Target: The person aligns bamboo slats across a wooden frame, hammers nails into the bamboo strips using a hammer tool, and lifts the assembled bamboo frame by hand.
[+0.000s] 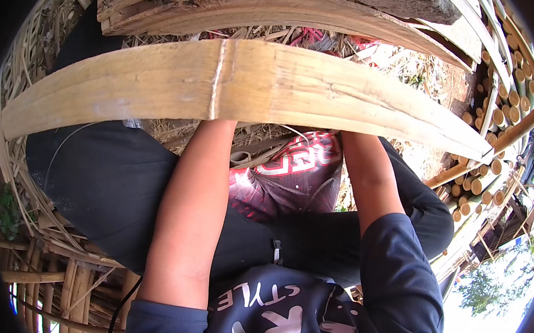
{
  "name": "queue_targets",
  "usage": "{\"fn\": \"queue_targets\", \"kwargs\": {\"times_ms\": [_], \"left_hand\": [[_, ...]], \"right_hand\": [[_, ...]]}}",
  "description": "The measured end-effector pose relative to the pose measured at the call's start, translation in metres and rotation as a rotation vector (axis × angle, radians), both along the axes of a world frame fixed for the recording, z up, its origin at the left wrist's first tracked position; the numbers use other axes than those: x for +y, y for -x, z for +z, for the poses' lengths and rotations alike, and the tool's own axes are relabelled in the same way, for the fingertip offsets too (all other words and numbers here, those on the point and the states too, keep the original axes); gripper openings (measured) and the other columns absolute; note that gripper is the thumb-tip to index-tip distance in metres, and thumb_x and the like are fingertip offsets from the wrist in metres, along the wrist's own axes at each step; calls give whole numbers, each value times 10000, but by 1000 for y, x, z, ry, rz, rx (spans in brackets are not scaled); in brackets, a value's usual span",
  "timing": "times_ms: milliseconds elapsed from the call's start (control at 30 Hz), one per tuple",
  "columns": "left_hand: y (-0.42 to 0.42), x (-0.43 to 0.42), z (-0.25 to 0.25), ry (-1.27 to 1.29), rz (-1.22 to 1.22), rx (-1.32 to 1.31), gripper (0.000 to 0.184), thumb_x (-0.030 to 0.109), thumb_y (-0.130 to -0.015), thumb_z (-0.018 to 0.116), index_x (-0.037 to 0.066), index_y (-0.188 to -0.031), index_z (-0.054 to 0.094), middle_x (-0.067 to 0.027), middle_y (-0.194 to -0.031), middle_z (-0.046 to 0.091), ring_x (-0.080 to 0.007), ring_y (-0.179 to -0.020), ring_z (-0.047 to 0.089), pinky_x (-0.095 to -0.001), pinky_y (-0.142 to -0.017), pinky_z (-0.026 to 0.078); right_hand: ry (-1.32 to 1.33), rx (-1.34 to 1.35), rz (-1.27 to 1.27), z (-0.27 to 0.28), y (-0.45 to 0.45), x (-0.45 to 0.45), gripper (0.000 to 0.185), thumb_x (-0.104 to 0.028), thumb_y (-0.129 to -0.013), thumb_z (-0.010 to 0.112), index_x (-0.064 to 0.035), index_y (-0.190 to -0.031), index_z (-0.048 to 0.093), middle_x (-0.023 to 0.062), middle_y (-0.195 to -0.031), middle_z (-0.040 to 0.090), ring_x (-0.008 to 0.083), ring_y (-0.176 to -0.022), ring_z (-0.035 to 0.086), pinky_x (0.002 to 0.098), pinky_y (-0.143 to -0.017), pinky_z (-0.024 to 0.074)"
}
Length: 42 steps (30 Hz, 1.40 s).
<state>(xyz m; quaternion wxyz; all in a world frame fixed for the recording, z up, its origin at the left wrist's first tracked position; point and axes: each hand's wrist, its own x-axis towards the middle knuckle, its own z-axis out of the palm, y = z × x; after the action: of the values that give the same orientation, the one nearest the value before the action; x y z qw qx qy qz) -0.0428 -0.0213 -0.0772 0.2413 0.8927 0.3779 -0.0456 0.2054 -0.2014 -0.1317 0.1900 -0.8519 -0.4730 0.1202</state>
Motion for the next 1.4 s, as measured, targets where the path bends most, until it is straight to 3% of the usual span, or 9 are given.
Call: {"fn": "queue_targets", "kwargs": {"times_ms": [467,767,967,1067,1133,1233,1300,1333,1400], "left_hand": [[20,-5,5,21,-6,5,527,245,-993,539,100,-1490,438,-161,-1523,453,-308,-1397,444,-427,-1098,433],[-4,1,9,42,-40,50,528,252,-997,536,99,-1492,435,-162,-1526,449,-307,-1402,438,-425,-1101,430],[-17,6,25,62,-106,111,528,256,-1000,534,99,-1494,434,-163,-1528,446,-306,-1405,434,-424,-1102,428],[-17,8,12,-100,-90,190,466,175,-934,581,97,-1393,567,-171,-1436,554,-312,-1354,512,-432,-1065,468],[-24,12,43,144,-28,354,394,142,-910,590,95,-1297,646,-162,-1324,638,-303,-1267,593,-435,-1028,499],[-29,22,70,353,-37,515,398,263,-956,595,98,-1319,599,-177,-1297,642,-347,-1199,629,-477,-997,508],[-30,20,71,355,-51,498,370,271,-959,595,92,-1282,616,-172,-1259,665,-343,-1164,652,-478,-967,522],[-29,15,73,268,-4,425,259,151,-906,598,106,-1119,740,-146,-1157,728,-305,-1112,695,-433,-930,554],[-27,11,75,231,-9,390,264,155,-909,596,108,-1128,736,-145,-1153,730,-310,-1096,700,-433,-912,561]], "right_hand": [[-44,119,132,9,6,29,275,-60,-834,556,-128,-984,776,130,-968,742,358,-932,688,444,-807,561],[83,321,-356,-4,-3,3,236,-291,-855,753,-72,-940,740,160,-804,731,331,-765,720,426,-681,546],[-133,536,-602,-24,-11,-32,312,-345,-819,821,-86,-972,740,94,-885,775,308,-810,736,409,-706,575],[-207,252,-427,-48,-18,-57,382,-373,-927,670,-66,-1153,661,111,-1120,690,298,-1044,635,435,-911,480],[-255,60,-308,-55,-22,-64,438,-392,-999,569,-52,-1274,609,123,-1276,633,292,-1200,567,452,-1047,417],[-156,395,-601,-20,-16,-51,346,-250,-947,688,-7,-1190,645,120,-1126,701,223,-986,686,348,-819,590],[-429,855,-905,20,5,-41,361,-130,-880,783,39,-1164,639,130,-1097,705,186,-930,696,285,-801,593],[-470,926,-956,33,7,-39,439,18,-776,840,98,-1154,631,152,-1082,702,196,-931,699,269,-831,590],[-462,897,-925,44,9,-45,417,-3,-795,832,105,-1151,642,155,-1091,704,195,-925,701,274,-840,587]]}}
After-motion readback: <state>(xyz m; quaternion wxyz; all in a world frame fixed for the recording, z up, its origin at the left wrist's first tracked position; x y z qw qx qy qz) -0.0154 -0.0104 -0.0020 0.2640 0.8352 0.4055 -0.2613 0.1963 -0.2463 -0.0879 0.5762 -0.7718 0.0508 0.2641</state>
